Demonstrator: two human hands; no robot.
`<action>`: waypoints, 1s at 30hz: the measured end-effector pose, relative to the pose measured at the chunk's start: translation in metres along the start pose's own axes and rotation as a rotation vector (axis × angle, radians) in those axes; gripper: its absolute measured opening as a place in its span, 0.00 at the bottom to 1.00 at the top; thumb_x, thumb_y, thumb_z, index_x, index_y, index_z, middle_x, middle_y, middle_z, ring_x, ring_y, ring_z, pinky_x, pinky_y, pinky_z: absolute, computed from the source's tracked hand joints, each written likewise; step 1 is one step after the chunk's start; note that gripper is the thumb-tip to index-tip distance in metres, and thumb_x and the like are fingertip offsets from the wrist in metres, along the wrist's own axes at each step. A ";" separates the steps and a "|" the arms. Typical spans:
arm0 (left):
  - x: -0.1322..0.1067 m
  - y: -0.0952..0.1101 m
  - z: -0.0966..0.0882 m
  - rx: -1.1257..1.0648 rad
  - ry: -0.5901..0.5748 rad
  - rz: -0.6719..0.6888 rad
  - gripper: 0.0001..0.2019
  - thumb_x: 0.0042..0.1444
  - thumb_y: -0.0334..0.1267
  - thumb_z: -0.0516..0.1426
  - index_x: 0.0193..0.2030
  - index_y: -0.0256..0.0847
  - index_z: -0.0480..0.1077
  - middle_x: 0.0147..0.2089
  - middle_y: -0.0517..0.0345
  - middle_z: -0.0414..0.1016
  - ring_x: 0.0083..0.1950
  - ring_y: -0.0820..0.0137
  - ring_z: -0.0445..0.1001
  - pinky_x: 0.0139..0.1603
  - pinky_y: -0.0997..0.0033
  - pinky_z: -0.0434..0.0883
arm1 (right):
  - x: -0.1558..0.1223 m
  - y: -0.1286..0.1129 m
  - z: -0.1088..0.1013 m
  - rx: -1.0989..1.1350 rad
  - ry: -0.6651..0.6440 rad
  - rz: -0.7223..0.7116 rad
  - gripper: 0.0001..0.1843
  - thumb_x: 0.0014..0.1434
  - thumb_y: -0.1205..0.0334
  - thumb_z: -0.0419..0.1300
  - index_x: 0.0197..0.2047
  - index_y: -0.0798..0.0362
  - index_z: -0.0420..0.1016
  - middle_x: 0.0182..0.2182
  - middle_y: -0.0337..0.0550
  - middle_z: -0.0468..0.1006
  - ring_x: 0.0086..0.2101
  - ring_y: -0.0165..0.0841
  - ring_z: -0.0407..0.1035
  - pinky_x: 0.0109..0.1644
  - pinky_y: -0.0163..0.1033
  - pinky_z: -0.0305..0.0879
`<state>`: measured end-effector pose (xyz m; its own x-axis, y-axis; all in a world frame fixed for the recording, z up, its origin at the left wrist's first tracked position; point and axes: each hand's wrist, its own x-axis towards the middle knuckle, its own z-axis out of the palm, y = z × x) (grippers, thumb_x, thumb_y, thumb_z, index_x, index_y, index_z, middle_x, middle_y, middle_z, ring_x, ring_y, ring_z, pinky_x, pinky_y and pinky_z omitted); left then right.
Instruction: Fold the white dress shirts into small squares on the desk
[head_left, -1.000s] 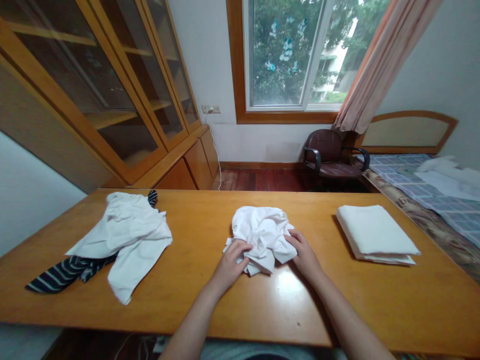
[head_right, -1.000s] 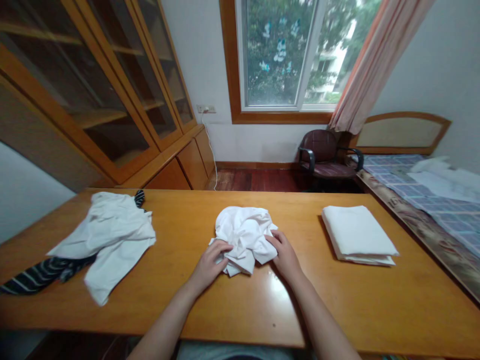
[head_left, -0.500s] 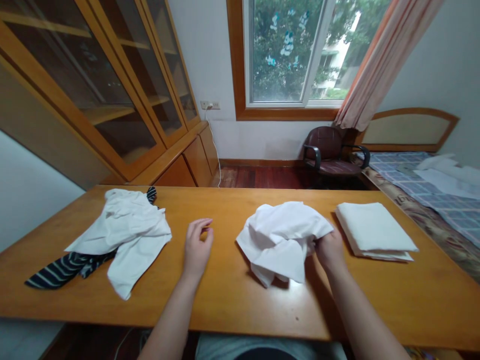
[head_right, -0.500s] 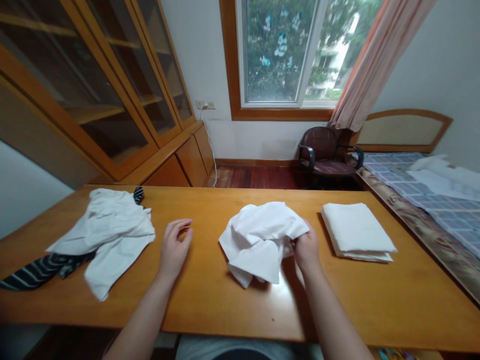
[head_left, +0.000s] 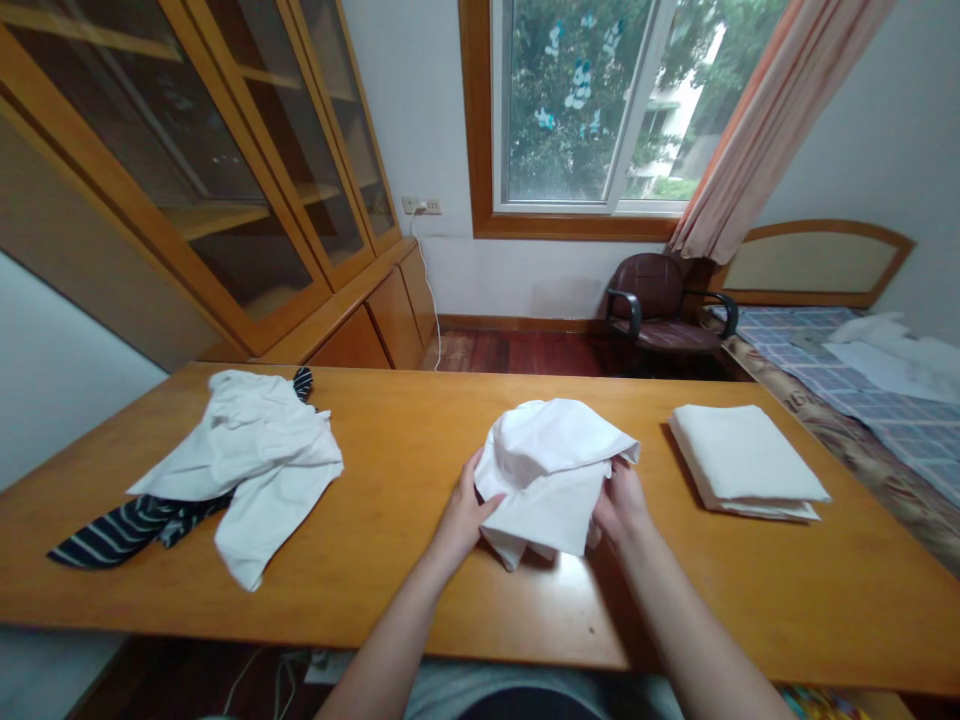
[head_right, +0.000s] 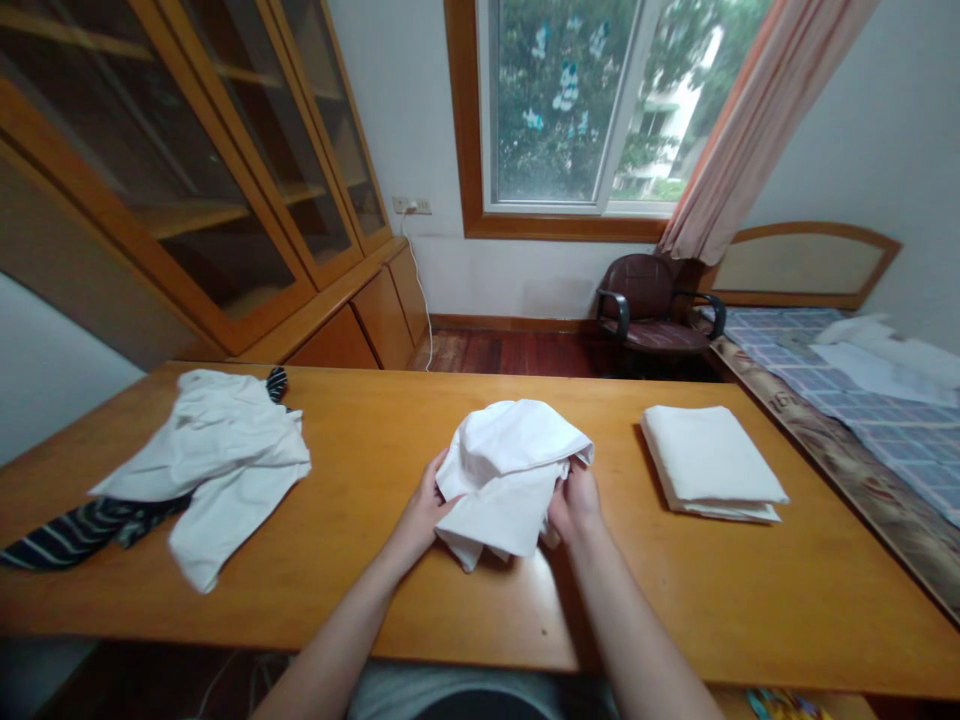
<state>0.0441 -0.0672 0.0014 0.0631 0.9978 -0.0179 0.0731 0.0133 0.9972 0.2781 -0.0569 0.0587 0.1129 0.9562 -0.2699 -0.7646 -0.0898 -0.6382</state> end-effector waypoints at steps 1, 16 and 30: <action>0.003 0.003 -0.002 -0.101 0.028 -0.052 0.40 0.45 0.40 0.68 0.65 0.41 0.60 0.58 0.42 0.74 0.55 0.57 0.76 0.54 0.58 0.73 | 0.002 -0.001 -0.001 -0.002 0.002 -0.010 0.17 0.54 0.50 0.66 0.45 0.47 0.79 0.39 0.41 0.85 0.50 0.45 0.76 0.56 0.52 0.73; 0.054 0.095 -0.073 -0.830 0.358 -0.006 0.13 0.52 0.25 0.62 0.44 0.39 0.72 0.33 0.63 0.74 0.25 0.85 0.69 0.23 0.91 0.64 | -0.012 -0.058 0.002 -0.410 -0.051 -0.249 0.04 0.49 0.63 0.67 0.28 0.52 0.76 0.18 0.31 0.71 0.17 0.23 0.59 0.18 0.28 0.54; 0.001 0.041 -0.005 0.182 -0.222 0.010 0.23 0.52 0.48 0.64 0.52 0.40 0.72 0.55 0.45 0.74 0.54 0.60 0.74 0.54 0.61 0.72 | 0.006 -0.049 -0.028 -0.370 0.175 -0.123 0.21 0.44 0.57 0.74 0.41 0.49 0.75 0.25 0.33 0.78 0.22 0.26 0.72 0.22 0.26 0.69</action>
<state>0.0425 -0.0654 0.0424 0.2797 0.9591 -0.0435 0.2473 -0.0282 0.9685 0.3339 -0.0549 0.0676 0.3196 0.9074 -0.2731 -0.4630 -0.1019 -0.8805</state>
